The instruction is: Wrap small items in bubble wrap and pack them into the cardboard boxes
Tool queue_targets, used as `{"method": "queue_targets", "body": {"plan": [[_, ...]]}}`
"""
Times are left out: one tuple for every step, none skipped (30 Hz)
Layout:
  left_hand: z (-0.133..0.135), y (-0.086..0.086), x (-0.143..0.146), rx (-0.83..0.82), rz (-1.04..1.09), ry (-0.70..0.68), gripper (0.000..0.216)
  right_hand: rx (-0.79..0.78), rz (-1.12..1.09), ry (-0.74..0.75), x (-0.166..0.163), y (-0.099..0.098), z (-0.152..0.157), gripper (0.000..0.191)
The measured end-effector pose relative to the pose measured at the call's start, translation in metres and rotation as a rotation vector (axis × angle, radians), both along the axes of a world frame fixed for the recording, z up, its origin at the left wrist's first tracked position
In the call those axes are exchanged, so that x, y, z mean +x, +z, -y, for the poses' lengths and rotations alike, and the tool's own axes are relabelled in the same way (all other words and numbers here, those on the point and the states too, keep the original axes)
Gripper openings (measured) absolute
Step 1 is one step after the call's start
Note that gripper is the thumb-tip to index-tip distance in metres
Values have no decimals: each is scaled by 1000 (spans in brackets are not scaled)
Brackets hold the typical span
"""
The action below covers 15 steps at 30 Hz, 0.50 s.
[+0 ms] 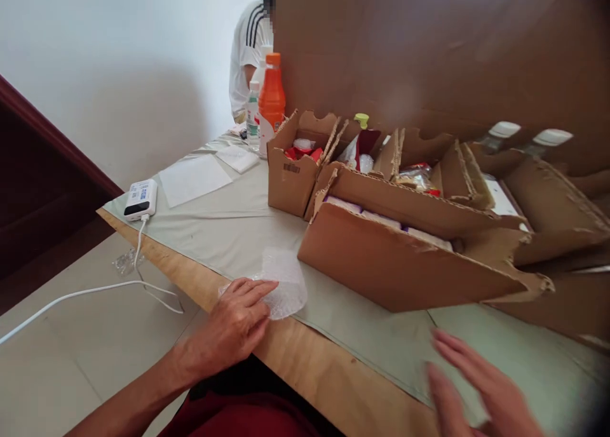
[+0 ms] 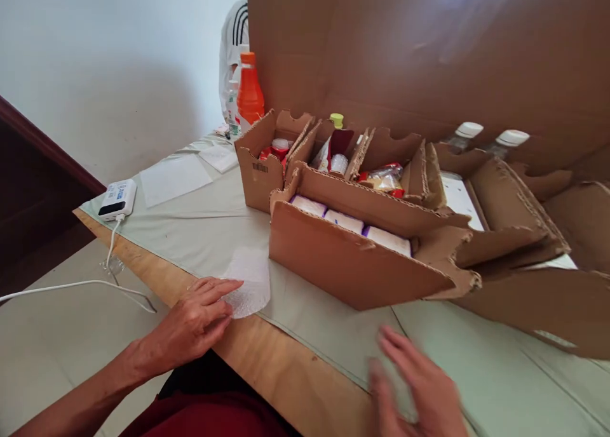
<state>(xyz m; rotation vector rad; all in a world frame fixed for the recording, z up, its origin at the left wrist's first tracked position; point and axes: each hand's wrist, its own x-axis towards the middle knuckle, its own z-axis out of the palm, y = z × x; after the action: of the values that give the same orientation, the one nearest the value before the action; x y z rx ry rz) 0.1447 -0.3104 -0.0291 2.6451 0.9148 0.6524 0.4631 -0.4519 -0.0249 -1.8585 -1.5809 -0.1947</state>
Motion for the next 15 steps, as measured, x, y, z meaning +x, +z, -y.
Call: {"method": "queue_targets", "body": {"plan": [[3,0,-1,-11,-37,-62,22,-31,45,152,-16,4,-1,41],[4,0,-1,-22,-70,-122,23,-56,96,302,-32,6,-5,49],[5,1,-2,-31,-95,-177,24,-79,150,422,-46,8,-11,54],[6,2,-3,-38,-113,-223,25,-105,198,505,-59,8,-19,60],[8,4,-5,-41,-124,-260,27,-139,241,562,-68,7,-28,65],[10,6,-7,-40,-129,-288,28,-182,273,600,-75,6,-38,70],[12,8,-10,-38,-131,-307,29,-228,295,629,-80,3,-47,74],[14,10,-13,-35,-130,-314,29,-273,311,656,-82,0,-55,77],[15,12,-17,-31,-122,-308,29,-303,320,682,-82,-4,-63,77],[16,13,-22,-29,-103,-293,29,-313,323,696,-81,-8,-69,75],[15,13,-27,-31,-79,-273,28,-301,318,697,-79,-11,-73,70],[13,14,-31,-37,-58,-249,28,-273,306,685,-77,-13,-75,63],[10,15,-35,-39,-39,-226,28,-229,287,662,-74,-13,-76,55],[7,17,-38,-32,-26,-205,28,-175,266,634,-71,-11,-74,48],[2,19,-40,-11,-17,-185,27,-116,244,599,-69,-8,-72,42]]}}
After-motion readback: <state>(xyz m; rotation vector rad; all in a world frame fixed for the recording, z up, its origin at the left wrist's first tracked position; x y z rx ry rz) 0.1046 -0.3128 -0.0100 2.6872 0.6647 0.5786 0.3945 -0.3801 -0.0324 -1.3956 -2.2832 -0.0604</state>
